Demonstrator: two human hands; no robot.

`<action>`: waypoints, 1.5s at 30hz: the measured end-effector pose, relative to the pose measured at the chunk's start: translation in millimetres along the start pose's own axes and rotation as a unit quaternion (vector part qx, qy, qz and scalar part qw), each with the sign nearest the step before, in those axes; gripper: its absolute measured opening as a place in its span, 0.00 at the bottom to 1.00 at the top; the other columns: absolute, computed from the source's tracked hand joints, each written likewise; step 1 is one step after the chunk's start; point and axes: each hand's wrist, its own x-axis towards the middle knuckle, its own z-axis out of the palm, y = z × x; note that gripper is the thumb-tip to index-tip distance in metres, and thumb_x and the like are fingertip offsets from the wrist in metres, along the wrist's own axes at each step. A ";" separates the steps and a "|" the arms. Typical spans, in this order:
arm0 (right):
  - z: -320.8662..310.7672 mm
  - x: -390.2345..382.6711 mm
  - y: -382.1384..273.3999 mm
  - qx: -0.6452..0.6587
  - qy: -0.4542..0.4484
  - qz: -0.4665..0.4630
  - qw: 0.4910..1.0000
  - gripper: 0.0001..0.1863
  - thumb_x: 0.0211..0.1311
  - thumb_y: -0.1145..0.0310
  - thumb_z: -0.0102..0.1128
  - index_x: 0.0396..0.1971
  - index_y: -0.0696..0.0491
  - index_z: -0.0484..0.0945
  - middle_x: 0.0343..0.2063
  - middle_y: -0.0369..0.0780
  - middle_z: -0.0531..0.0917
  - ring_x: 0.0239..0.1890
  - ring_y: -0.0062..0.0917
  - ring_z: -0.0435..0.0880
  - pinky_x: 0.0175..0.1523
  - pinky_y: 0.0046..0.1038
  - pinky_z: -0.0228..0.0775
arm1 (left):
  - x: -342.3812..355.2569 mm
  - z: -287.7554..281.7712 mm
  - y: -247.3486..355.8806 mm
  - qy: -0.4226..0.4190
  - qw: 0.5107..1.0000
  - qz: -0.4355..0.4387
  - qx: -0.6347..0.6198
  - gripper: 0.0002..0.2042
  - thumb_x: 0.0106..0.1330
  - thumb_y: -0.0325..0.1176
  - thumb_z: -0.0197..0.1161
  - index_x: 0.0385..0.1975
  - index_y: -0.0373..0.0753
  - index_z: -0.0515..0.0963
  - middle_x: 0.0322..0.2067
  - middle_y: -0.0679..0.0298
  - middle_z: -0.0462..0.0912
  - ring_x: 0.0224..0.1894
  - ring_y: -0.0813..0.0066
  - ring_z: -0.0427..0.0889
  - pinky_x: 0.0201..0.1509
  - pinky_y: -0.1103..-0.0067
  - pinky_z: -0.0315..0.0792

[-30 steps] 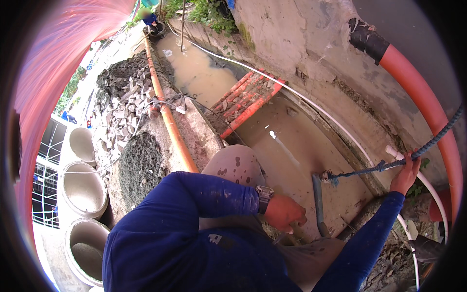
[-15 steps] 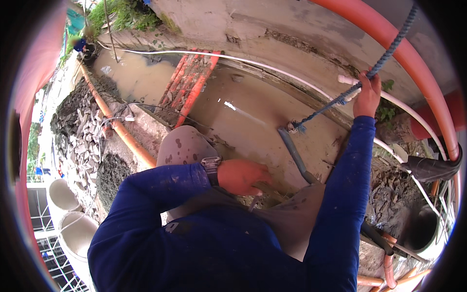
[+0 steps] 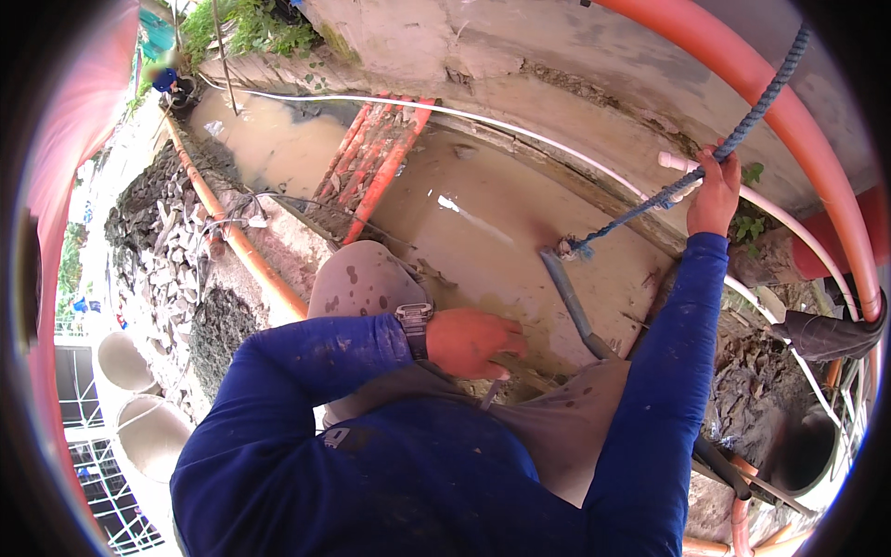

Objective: The person installs an electrical outlet onto a concrete ledge at a construction site. They position the outlet, secure it with a tool, and then handle a rope and a pipe in the muddy trench.

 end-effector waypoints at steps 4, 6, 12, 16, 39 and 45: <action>-8.0 4.0 6.2 -0.138 -0.017 -0.049 0.989 0.21 0.60 0.83 0.52 0.53 0.54 0.77 0.55 0.42 0.77 0.59 0.32 0.76 0.65 0.29 0.65 | -2.2 7.3 -5.9 0.022 1.000 0.011 -0.006 0.18 0.64 0.41 0.64 0.51 0.40 0.75 0.47 0.55 0.76 0.50 0.51 0.78 0.52 0.60 0.73; -18.7 10.0 15.2 -0.224 -0.041 -0.096 0.969 0.23 0.57 0.87 0.49 0.52 0.54 0.78 0.58 0.44 0.75 0.61 0.34 0.76 0.65 0.30 0.67 | -0.6 4.8 -4.0 0.013 1.000 0.007 -0.005 0.18 0.64 0.41 0.64 0.51 0.40 0.75 0.47 0.55 0.76 0.51 0.51 0.78 0.52 0.60 0.73; -25.7 13.5 20.7 -0.201 -0.045 -0.076 0.975 0.24 0.58 0.87 0.49 0.54 0.55 0.77 0.60 0.44 0.73 0.59 0.33 0.77 0.64 0.29 0.69 | -3.4 -4.6 7.0 -0.009 1.000 -0.023 -0.004 0.19 0.63 0.41 0.64 0.51 0.40 0.76 0.48 0.55 0.78 0.51 0.50 0.79 0.53 0.60 0.73; -20.3 9.0 19.7 -0.283 -0.061 -0.157 0.944 0.20 0.66 0.76 0.53 0.58 0.58 0.73 0.55 0.40 0.75 0.55 0.27 0.77 0.63 0.26 0.65 | -3.2 2.5 0.4 -0.002 1.000 -0.013 -0.006 0.19 0.63 0.41 0.64 0.51 0.39 0.75 0.48 0.54 0.77 0.51 0.50 0.79 0.53 0.60 0.73; -1.8 -0.6 3.2 0.003 0.006 -0.008 1.000 0.21 0.66 0.73 0.58 0.58 0.59 0.72 0.47 0.36 0.78 0.51 0.23 0.77 0.59 0.25 0.63 | 1.0 -2.9 5.5 0.004 1.000 -0.006 -0.008 0.19 0.64 0.39 0.64 0.52 0.37 0.75 0.48 0.54 0.77 0.50 0.50 0.79 0.54 0.61 0.73; -5.0 5.6 10.5 0.039 -0.010 -0.011 0.999 0.23 0.66 0.74 0.59 0.60 0.61 0.69 0.45 0.38 0.79 0.50 0.25 0.77 0.58 0.26 0.65 | 0.4 -3.7 7.2 0.007 1.000 -0.001 0.004 0.19 0.64 0.39 0.64 0.51 0.37 0.76 0.48 0.54 0.77 0.50 0.50 0.79 0.53 0.61 0.73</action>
